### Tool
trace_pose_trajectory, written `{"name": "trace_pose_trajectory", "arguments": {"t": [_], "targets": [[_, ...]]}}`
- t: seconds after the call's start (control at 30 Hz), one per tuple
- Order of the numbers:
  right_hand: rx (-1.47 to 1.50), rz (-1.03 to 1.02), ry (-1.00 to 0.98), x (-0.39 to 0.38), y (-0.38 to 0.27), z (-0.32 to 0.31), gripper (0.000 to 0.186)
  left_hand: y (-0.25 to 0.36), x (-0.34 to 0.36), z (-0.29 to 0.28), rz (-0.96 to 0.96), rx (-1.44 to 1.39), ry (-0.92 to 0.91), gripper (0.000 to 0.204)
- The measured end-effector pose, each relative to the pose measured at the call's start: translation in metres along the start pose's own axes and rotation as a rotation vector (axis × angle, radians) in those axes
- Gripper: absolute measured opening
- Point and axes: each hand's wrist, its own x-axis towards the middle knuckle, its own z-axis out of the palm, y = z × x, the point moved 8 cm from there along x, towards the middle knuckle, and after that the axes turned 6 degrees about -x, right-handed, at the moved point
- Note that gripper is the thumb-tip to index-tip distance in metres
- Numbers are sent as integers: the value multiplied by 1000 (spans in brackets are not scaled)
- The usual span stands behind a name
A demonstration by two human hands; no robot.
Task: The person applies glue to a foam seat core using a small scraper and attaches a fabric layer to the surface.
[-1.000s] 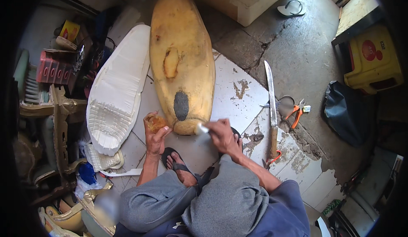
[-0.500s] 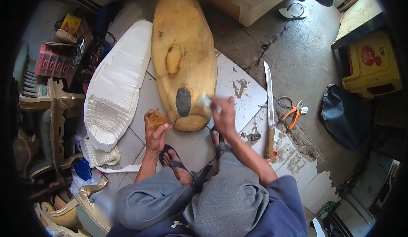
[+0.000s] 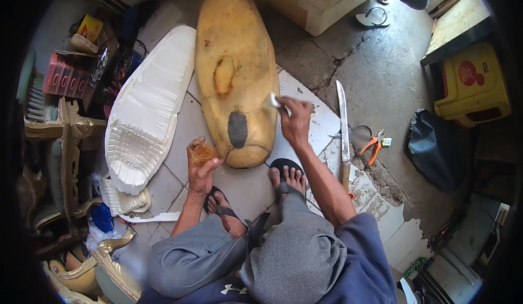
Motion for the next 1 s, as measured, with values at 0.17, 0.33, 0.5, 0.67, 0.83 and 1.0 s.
{"name": "trace_pose_trajectory", "arguments": {"t": [0.17, 0.33, 0.5, 0.67, 0.83, 1.0], "targets": [[90, -91, -178, -57, 0, 15, 20, -3, 5, 2, 3, 54, -33, 75], [251, -166, -410, -129, -44, -11, 36, -6, 4, 3, -12, 58, -54, 74], [108, 22, -128, -78, -28, -30, 28, -1, 3, 21, -14, -9, -32, 75], [217, 64, -427, -69, -52, -46, 25, 22, 3, 34, 46, 339, -156, 72], [328, 351, -562, -56, -69, -11, 35, 78, -9, 54, 445, 870, -79, 66], [530, 366, -654, -72, -93, 34, 44, 94, -16, 62, 743, 1263, 12, 65]]}}
